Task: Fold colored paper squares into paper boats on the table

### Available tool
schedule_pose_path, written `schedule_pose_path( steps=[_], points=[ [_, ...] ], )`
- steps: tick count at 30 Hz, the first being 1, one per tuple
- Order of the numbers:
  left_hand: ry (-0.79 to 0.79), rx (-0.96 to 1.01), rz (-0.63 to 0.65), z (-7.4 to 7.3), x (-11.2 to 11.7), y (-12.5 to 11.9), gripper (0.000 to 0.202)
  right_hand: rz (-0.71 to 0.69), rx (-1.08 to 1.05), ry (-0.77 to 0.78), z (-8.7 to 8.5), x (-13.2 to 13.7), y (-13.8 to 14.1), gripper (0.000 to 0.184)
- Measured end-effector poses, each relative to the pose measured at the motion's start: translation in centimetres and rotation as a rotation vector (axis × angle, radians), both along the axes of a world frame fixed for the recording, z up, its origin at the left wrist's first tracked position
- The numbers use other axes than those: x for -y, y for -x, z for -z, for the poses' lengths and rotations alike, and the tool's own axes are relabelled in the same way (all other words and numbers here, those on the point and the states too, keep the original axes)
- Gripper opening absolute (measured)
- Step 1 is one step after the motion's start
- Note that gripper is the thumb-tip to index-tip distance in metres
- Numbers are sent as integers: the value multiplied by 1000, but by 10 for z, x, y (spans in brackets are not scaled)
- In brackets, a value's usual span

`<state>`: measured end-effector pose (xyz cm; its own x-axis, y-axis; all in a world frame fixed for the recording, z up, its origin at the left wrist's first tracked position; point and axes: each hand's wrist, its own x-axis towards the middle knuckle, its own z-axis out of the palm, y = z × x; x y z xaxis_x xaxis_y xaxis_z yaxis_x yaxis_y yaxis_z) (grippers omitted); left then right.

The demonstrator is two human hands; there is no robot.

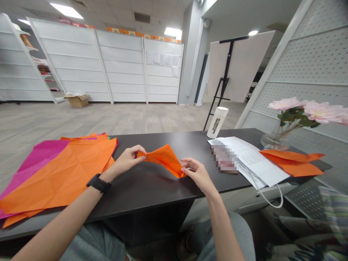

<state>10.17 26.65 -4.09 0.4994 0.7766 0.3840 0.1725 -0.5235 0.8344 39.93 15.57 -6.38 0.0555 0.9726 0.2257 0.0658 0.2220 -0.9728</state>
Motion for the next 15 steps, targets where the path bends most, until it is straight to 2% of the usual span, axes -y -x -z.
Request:
schedule_pose_path(
  steps=[10,15],
  points=[
    [136,75,9,-3,3,2,22,-152,-12,125,1,1,1,32],
    [187,84,29,-3,7,0,24,-119,-43,78,0,2,1,35]
  ],
)
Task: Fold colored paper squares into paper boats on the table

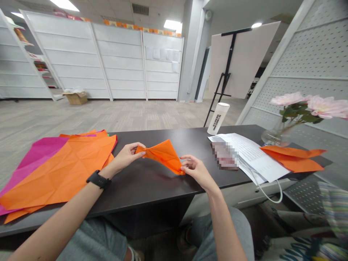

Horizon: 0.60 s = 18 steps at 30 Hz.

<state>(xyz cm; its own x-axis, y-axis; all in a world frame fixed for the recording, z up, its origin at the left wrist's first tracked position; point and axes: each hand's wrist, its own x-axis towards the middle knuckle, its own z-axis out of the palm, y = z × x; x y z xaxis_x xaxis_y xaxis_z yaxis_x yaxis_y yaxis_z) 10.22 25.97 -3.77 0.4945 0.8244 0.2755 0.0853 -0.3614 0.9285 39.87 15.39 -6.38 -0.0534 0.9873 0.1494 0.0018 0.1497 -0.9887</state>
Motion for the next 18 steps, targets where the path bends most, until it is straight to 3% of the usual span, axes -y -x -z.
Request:
schedule_pose_path(
  steps=[4,9,14,18],
  points=[
    [61,9,40,1,1,-1,24,-14,13,5,-2,2,1,38],
    [-22,-100,95,-1,1,0,22,-1,0,-57,-4,2,1,20],
    [-52,-136,18,-5,1,1,24,-84,71,-107,-3,2,-2,18],
    [-45,-102,-10,-5,-1,1,25,-180,-12,-174,-2,2,-7,23]
  ],
)
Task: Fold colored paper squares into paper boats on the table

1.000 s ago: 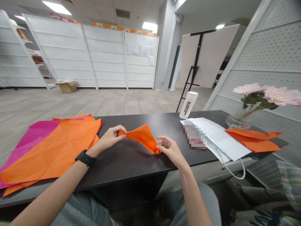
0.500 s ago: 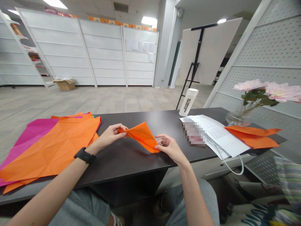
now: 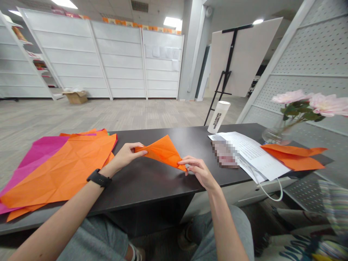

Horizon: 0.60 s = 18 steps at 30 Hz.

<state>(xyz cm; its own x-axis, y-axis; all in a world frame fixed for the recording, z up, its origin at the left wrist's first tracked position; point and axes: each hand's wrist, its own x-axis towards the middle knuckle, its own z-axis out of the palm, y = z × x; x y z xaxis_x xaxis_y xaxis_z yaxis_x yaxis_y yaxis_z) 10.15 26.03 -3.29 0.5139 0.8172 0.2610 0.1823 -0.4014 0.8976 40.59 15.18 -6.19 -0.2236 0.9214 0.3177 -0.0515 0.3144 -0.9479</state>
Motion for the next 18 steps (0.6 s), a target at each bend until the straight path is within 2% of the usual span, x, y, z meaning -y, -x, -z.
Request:
schedule_pose_path(
  steps=[7,12,18],
  points=[
    [-22,28,-10,1,-1,0,23,26,74,9,-3,2,4,41],
    [-19,23,5,0,-1,1,22,86,37,85,-4,2,9,23],
    [-36,17,-3,1,-2,2,22,92,-86,150,-5,4,8,28]
  ],
)
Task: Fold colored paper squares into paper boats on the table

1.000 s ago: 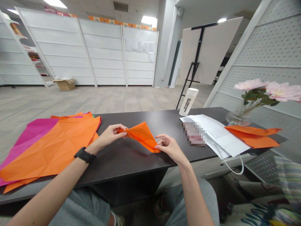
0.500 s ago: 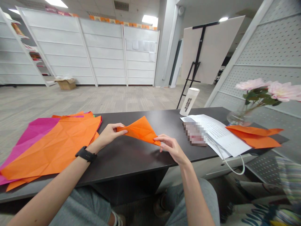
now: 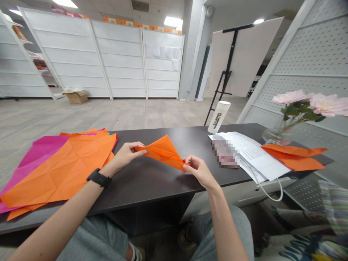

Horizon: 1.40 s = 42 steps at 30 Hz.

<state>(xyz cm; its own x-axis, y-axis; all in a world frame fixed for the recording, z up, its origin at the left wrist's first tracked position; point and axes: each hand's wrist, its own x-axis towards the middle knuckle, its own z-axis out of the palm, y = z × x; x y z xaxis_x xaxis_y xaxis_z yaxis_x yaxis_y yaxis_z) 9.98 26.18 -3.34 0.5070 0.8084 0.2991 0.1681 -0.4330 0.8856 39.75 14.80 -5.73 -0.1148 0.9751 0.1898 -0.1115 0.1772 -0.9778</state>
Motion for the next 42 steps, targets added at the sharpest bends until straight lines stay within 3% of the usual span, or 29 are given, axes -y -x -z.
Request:
schedule_pose_path(
  steps=[3,8,13,15,17,19,22,25,28,35,42],
  points=[
    [-19,-21,-8,0,1,1,23,66,0,-70,1,-2,-2,23],
    [-43,-39,-20,1,1,0,25,312,75,-246,6,-9,-5,13],
    [-102,-175,45,-2,6,1,27,332,114,-243,8,-9,-2,9],
    [-242,-186,-52,-11,14,0,43,352,197,-295,6,-7,1,7],
    [-551,-216,-190,-27,26,-6,63,383,308,-389,4,-4,6,6],
    [-857,-302,-131,-46,37,-21,65,400,424,-495,1,-2,10,9],
    [-1011,-573,139,-65,44,-53,30,413,551,-601,-2,1,13,14],
    [-987,-754,364,-66,36,-82,22,431,603,-616,-2,1,14,15],
    [-916,-753,458,-63,26,-94,25,421,624,-604,-1,1,13,15],
    [-643,-749,462,-72,21,-100,23,390,660,-617,2,-1,12,18],
    [-562,-862,425,-83,13,-115,12,373,656,-618,4,0,11,17]
  ],
)
